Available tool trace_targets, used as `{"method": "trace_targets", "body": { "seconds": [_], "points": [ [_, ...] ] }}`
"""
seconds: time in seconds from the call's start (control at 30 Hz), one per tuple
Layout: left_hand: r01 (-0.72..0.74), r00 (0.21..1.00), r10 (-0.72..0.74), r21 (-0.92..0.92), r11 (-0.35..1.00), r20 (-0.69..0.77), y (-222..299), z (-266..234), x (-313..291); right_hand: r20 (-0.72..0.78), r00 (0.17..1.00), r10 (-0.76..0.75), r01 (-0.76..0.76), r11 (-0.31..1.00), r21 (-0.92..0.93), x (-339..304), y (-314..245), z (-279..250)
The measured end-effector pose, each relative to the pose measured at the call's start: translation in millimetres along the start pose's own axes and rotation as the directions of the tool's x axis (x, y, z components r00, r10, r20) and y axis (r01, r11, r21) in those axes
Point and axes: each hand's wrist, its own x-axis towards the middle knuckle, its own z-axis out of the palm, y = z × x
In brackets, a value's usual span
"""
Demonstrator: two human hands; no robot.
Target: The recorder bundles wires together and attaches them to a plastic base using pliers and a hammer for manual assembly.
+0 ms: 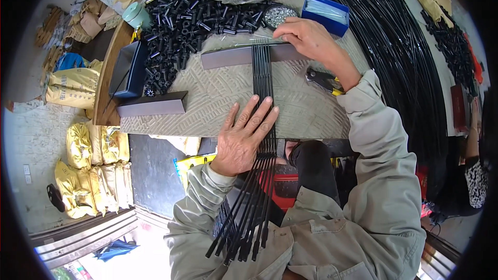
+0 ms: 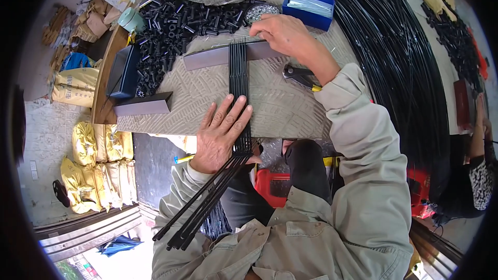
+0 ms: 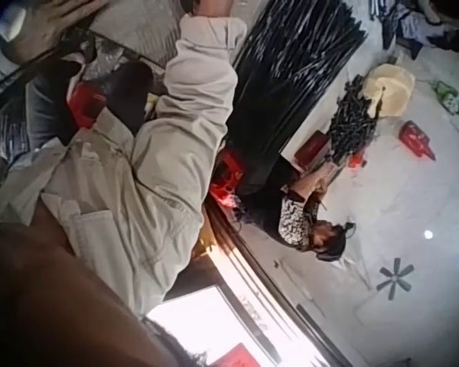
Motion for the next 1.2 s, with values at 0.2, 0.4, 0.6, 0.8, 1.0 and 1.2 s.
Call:
{"method": "trace_targets", "body": {
  "seconds": [0.2, 0.4, 0.6, 0.8, 1.0, 1.2],
  "points": [
    [0.032, 0.999, -0.032, -0.030, 0.999, -0.007, 1.5, 0.3, 1.2, -0.035, 0.999, -0.027, 0.023, 0.995, -0.098, -1.9, -2.5, -6.0],
    [0.037, 0.999, -0.037, -0.082, 0.996, -0.006, 5.2, 1.4, 5.5, -0.015, 0.999, -0.029, 0.025, 0.973, -0.228, -1.2, -3.3, -5.7],
    [0.057, 0.998, -0.058, -0.027, 0.998, -0.028, 6.6, 5.8, 3.6, -0.028, 1.000, -0.002, -0.005, 0.971, -0.240, -2.5, -8.1, -2.9],
    [0.014, 0.999, -0.012, 0.033, 0.999, -0.034, 4.9, 10.3, 2.5, -0.010, 1.000, 0.018, -0.020, 0.983, -0.184, -4.5, -7.5, -2.3],
    [0.039, 0.999, -0.038, 0.088, 0.995, -0.019, 6.9, 8.1, 4.9, -0.071, 0.997, -0.009, -0.005, 0.981, -0.192, -1.6, -6.4, -0.7],
    [0.069, 0.995, -0.072, -0.053, 0.996, -0.069, 12.5, -2.5, 10.8, -0.134, 0.980, -0.145, 0.100, 0.951, -0.293, 2.3, -5.5, 3.7]
  ]
}}
